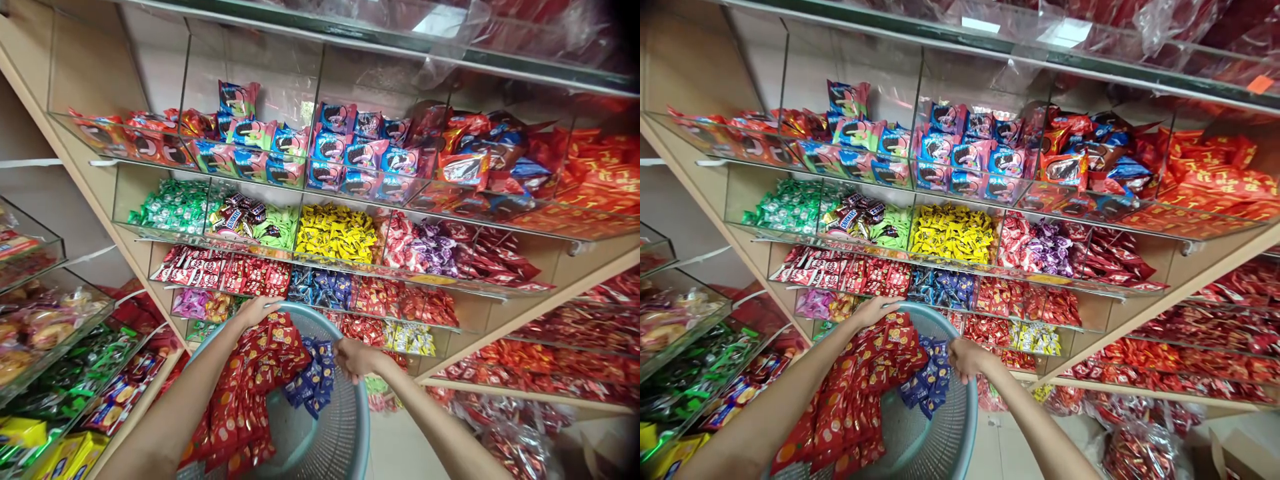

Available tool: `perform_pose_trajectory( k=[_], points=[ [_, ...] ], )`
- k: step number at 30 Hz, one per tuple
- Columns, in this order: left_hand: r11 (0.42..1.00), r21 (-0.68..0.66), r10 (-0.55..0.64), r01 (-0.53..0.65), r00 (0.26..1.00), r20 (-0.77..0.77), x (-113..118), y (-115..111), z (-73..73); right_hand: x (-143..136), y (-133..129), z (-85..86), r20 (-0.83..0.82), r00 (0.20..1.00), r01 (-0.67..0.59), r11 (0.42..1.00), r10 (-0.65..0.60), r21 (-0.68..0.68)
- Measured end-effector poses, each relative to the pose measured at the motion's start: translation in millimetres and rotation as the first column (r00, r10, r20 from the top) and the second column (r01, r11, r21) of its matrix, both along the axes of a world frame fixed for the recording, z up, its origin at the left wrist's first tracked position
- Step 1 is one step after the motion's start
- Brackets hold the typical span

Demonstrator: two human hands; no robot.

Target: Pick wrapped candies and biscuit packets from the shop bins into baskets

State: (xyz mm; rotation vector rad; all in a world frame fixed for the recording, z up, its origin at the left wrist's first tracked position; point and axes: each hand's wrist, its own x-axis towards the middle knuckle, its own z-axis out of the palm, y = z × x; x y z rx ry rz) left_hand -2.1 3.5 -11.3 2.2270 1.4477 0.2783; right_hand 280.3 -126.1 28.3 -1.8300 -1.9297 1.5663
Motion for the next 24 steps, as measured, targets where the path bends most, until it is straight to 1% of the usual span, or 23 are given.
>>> perform_pose_trajectory(
  k=[3, 6, 11, 15, 18, 20, 22, 24],
  points=[
    [1.000, -0.003, -0.002, 0.002, 1.000, -0.005, 0, 0, 0.3, -9, 7, 3.2, 0.081, 0.995, -0.056, 0.998, 0.055, 0.016],
    [1.000, -0.002, -0.005, 0.005, 1.000, -0.012, 0, 0, 0.7, -17, 16, 3.3, 0.091, 0.994, -0.068, 0.998, 0.068, -0.004],
    [1.000, 0.003, -0.003, 0.003, 1.000, -0.010, -1, -1, 1.2, -26, 26, -2.8, 0.119, 0.989, -0.089, 0.996, 0.091, -0.021],
    [1.000, -0.002, -0.011, 0.011, 1.000, -0.011, -2, -2, 1.4, -25, 26, -1.4, 0.135, 0.988, -0.084, 0.996, 0.079, 0.031],
    [1.000, -0.003, -0.008, 0.008, 1.000, -0.019, -2, -2, 2.1, -17, 26, 4.2, 0.105, 0.993, -0.058, 0.996, 0.050, 0.071],
    [1.000, -0.004, -0.005, 0.005, 1.000, -0.022, -1, -2, 2.6, -8, 29, 7.8, 0.057, 0.998, -0.011, 0.993, 0.005, 0.114],
    [1.000, -0.008, -0.006, 0.006, 1.000, -0.022, -2, -2, 2.7, 2, 35, 9.9, -0.009, 0.998, 0.069, 0.977, -0.068, 0.203],
    [1.000, -0.012, -0.006, 0.006, 1.000, -0.021, -2, -2, 2.1, 11, 44, 9.8, -0.063, 0.988, 0.155, 0.941, -0.143, 0.301]
  ],
)
